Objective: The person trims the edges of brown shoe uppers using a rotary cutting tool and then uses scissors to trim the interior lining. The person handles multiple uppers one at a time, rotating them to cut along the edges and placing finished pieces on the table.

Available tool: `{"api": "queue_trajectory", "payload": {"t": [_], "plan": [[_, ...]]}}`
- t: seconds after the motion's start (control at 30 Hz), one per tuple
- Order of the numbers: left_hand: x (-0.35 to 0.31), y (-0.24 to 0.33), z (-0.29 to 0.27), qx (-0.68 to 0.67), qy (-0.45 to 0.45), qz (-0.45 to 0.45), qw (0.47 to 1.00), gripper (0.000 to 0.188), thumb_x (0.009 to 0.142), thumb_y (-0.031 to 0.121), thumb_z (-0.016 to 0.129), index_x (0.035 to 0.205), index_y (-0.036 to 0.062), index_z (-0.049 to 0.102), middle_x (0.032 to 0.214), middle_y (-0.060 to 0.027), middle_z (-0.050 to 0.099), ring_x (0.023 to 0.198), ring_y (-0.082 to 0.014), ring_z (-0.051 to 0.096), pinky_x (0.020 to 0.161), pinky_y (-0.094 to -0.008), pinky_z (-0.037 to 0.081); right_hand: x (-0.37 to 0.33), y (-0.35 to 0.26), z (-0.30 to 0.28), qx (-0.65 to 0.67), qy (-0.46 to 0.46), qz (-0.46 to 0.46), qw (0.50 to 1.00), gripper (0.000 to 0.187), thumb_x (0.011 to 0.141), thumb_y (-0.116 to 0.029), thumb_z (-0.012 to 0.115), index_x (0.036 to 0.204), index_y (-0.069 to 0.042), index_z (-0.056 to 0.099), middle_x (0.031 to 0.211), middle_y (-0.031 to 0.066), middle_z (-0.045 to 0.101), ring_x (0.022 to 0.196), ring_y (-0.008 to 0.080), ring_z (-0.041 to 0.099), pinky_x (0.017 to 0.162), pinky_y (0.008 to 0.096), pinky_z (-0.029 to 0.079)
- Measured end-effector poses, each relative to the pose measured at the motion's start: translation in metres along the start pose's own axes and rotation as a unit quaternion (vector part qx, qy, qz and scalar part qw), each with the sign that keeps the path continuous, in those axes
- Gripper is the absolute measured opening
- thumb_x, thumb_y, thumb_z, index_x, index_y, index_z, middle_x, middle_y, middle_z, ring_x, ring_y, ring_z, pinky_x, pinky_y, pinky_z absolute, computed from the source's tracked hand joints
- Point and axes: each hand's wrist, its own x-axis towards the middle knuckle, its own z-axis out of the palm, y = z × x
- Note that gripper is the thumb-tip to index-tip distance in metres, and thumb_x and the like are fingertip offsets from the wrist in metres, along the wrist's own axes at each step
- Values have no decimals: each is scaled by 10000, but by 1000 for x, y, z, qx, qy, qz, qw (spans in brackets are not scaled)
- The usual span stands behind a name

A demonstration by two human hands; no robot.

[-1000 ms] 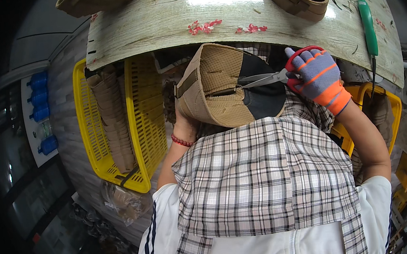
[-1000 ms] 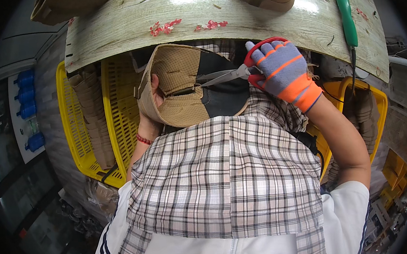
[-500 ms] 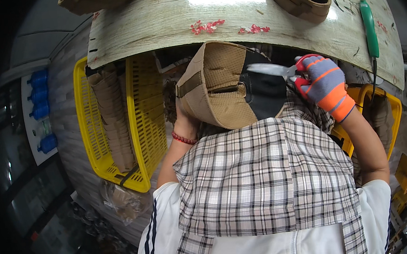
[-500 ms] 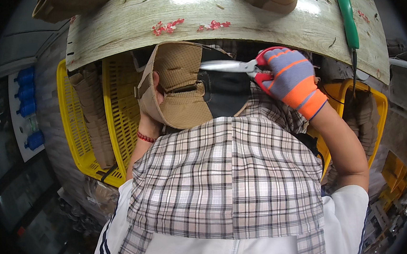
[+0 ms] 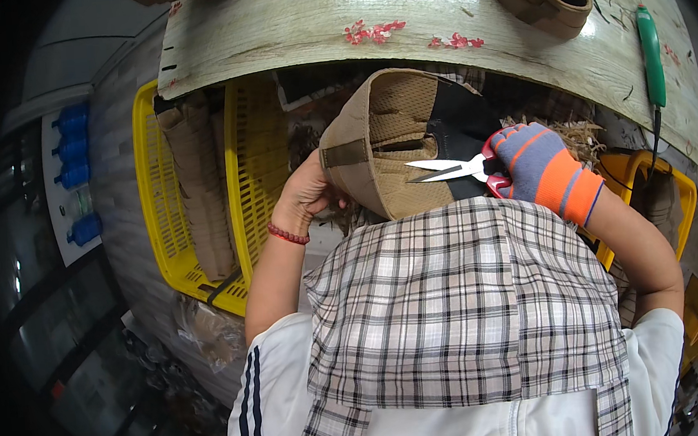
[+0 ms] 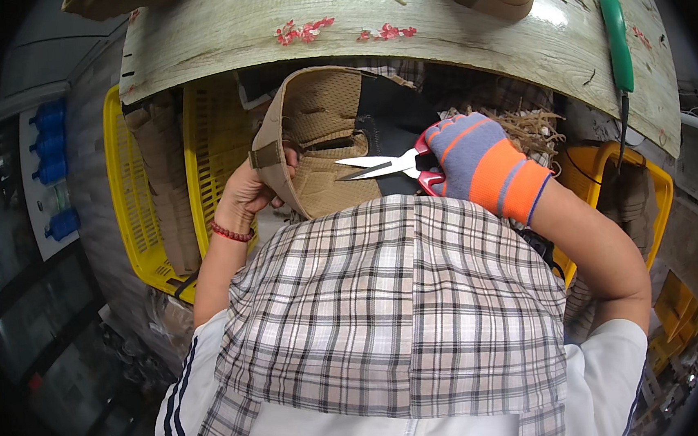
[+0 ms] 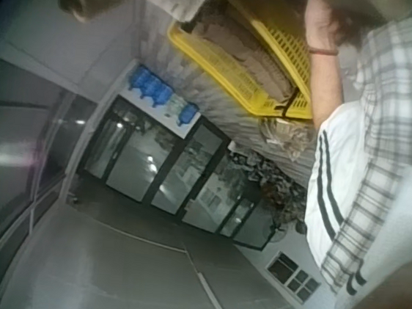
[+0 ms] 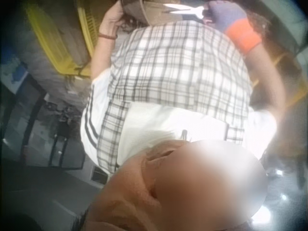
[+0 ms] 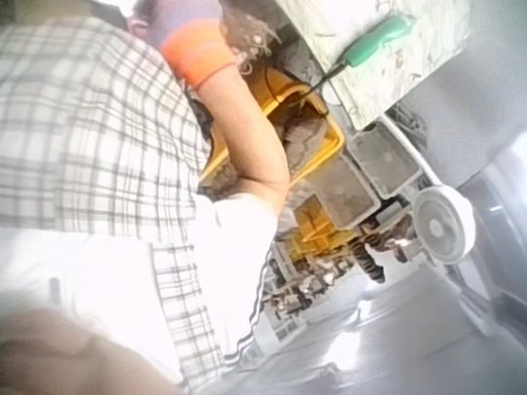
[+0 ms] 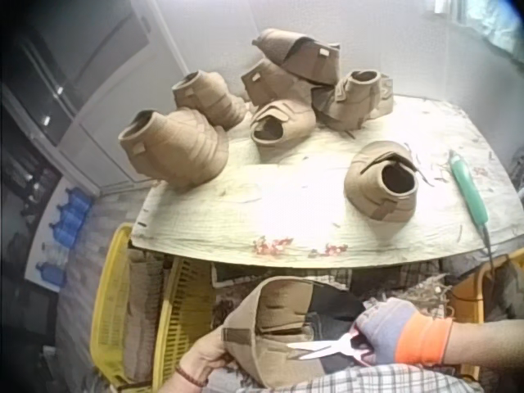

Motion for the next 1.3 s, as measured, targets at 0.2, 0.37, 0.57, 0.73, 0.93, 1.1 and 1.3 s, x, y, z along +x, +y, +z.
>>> {"api": "queue_trajectory", "payload": {"t": [0.2,0.37,0.57,0.73,0.93,1.1,1.3], "plan": [[-1,1,2,32,0,7,999,205,779,14,697,969,11,619,898,-53,648,590,-113,643,341,-220,477,12,-8,-3,9,-90,56,994,325,755,-347,721,972,-109,672,900,106,682,850,281,659,744,364,516],[0,1,-2,6,-24,2,1000,295,763,4,719,1035,27,606,940,-51,653,677,-131,657,447,-238,532,9,-6,6,3,-19,14,1000,315,756,-341,724,975,-120,675,880,95,688,841,274,665,741,359,527],[3,-5,-9,5,12,0,1000,382,726,-33,752,1068,48,602,957,-40,652,898,-150,628,776,-280,547,-2,-1,2,-3,-12,35,999,277,760,-302,723,943,-103,667,864,88,692,870,259,673,748,350,529],[3,-4,-4,15,19,12,1000,335,730,-32,750,1029,46,621,961,-43,652,881,-151,632,761,-274,547,-3,1,-1,8,71,-19,997,318,729,-326,739,912,-82,649,846,110,662,833,288,639,724,388,497],[1,-2,-2,17,18,16,1000,330,730,-37,745,1033,26,632,969,-58,652,844,-148,639,760,-260,548,8,-1,6,-13,-18,-12,1000,296,763,-353,709,938,-121,651,801,103,664,765,287,649,681,384,501],[0,-5,-7,-8,21,14,1000,367,724,-45,742,1071,-10,630,943,-77,663,821,-151,655,761,-262,558,-4,13,2,19,-15,41,999,258,781,-318,696,935,-115,659,776,109,673,731,281,671,653,372,520],[-5,-6,8,-96,50,-23,994,340,697,-75,748,1024,-28,665,953,-94,683,829,-166,671,782,-293,574,14,-13,-10,12,82,0,997,293,730,-325,729,923,-110,681,900,74,684,904,243,648,779,351,497]]}}
